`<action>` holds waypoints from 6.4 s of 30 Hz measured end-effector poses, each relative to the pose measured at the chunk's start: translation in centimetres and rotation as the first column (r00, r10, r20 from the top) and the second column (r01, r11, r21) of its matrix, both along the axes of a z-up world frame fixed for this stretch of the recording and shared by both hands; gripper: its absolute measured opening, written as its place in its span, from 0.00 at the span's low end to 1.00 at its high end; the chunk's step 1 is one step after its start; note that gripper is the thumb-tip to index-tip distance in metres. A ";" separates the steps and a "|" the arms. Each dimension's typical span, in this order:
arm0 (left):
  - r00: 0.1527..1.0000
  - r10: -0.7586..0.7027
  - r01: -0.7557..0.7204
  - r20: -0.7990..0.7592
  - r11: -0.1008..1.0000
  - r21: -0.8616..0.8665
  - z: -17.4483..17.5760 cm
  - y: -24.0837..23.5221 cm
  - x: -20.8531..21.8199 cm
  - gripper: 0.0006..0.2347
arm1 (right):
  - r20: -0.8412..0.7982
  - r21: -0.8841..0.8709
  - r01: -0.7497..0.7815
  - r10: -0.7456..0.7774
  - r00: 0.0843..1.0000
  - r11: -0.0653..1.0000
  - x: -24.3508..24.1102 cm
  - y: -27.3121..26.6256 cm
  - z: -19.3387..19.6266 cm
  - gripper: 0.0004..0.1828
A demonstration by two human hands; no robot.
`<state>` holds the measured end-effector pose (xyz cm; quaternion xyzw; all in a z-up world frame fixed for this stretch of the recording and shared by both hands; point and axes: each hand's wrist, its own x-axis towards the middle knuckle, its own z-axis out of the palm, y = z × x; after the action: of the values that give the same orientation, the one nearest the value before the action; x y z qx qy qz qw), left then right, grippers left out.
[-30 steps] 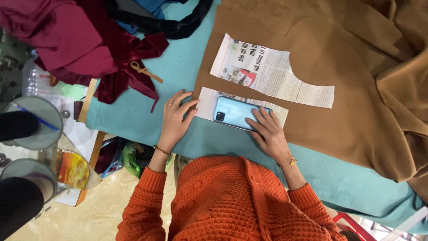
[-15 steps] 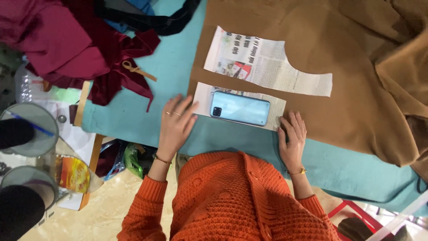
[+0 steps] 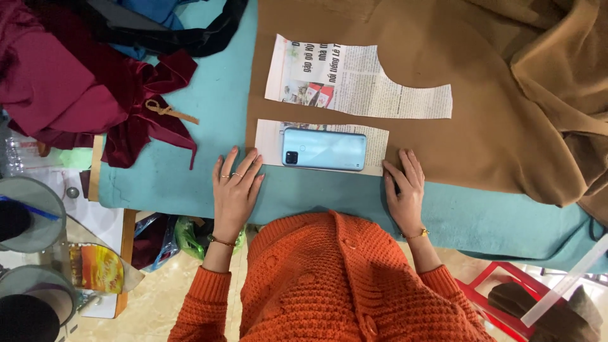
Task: Positioning and securing paper patterns onto fabric using tape and weights in preparation for cutting.
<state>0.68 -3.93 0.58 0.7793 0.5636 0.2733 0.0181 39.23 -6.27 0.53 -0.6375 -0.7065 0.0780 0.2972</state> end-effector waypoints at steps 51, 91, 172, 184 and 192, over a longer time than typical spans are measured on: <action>0.876 0.452 -0.371 0.167 0.855 -0.362 0.1 4.0 1.0 0.10 | 0.005 -0.034 0.006 -0.006 1.000 0.999 0.5 -0.1 -1.2 0.11; 0.907 0.415 -0.398 0.070 0.900 -0.176 -1.9 3.6 1.2 0.09 | 0.042 -0.051 -0.063 0.065 0.997 0.997 1.1 -1.5 -0.9 0.22; 0.992 0.093 -0.097 -0.088 0.995 -0.037 0.7 23.5 -2.2 0.25 | 0.489 -0.027 -0.361 0.327 0.809 0.932 0.5 42.0 13.1 0.31; 0.996 -0.062 0.052 0.057 0.986 0.161 -2.4 23.6 -2.0 0.30 | 0.005 -0.082 -0.593 0.595 0.804 0.801 -8.1 27.5 7.2 0.32; 0.995 -0.077 0.069 0.056 0.989 0.134 -3.1 23.6 -1.9 0.28 | 0.158 -0.034 -0.549 0.547 0.822 0.835 -7.9 26.4 5.0 0.35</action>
<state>-1.18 19.65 -2.50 0.7901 0.5147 0.3328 -0.0060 31.34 20.11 5.56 -0.4099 -0.8819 0.1038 0.2085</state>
